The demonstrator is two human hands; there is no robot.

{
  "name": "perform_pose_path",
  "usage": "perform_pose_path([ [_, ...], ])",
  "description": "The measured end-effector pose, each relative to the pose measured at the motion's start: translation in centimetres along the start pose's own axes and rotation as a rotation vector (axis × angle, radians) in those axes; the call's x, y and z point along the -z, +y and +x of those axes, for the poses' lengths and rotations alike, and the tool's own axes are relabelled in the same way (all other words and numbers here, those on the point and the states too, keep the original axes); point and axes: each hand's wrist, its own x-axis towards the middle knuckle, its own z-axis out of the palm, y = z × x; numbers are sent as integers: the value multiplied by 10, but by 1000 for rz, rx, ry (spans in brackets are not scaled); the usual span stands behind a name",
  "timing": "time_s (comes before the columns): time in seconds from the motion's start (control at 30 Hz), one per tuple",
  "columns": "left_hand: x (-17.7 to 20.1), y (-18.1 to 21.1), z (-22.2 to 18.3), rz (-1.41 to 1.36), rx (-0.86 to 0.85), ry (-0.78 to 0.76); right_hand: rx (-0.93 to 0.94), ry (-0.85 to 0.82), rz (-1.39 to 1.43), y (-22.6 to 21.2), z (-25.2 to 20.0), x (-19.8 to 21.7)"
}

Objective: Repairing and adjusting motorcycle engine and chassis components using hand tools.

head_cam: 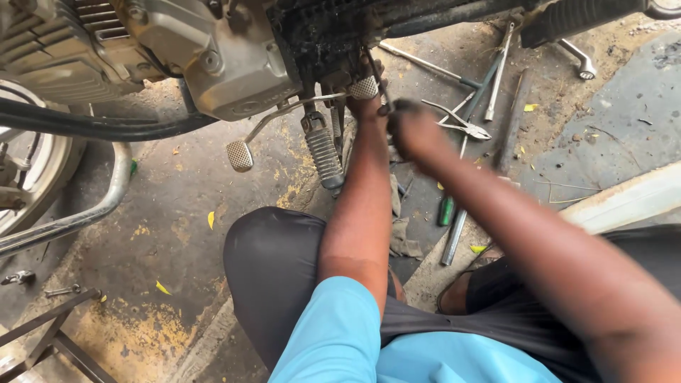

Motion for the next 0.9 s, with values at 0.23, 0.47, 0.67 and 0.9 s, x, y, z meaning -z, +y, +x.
perform_pose_path([
  [0.23,17,10,10,-503,146,-265,427,321,-160,104,31,-71],
  [0.47,3,6,12,-34,36,38,375,272,-209,205,14,-69],
  [0.67,-52,59,-34,225,111,294,76,180,-314,226,19,-18],
  [0.9,-51,49,-32,881,-188,362,131,247,-574,257,37,-18],
])
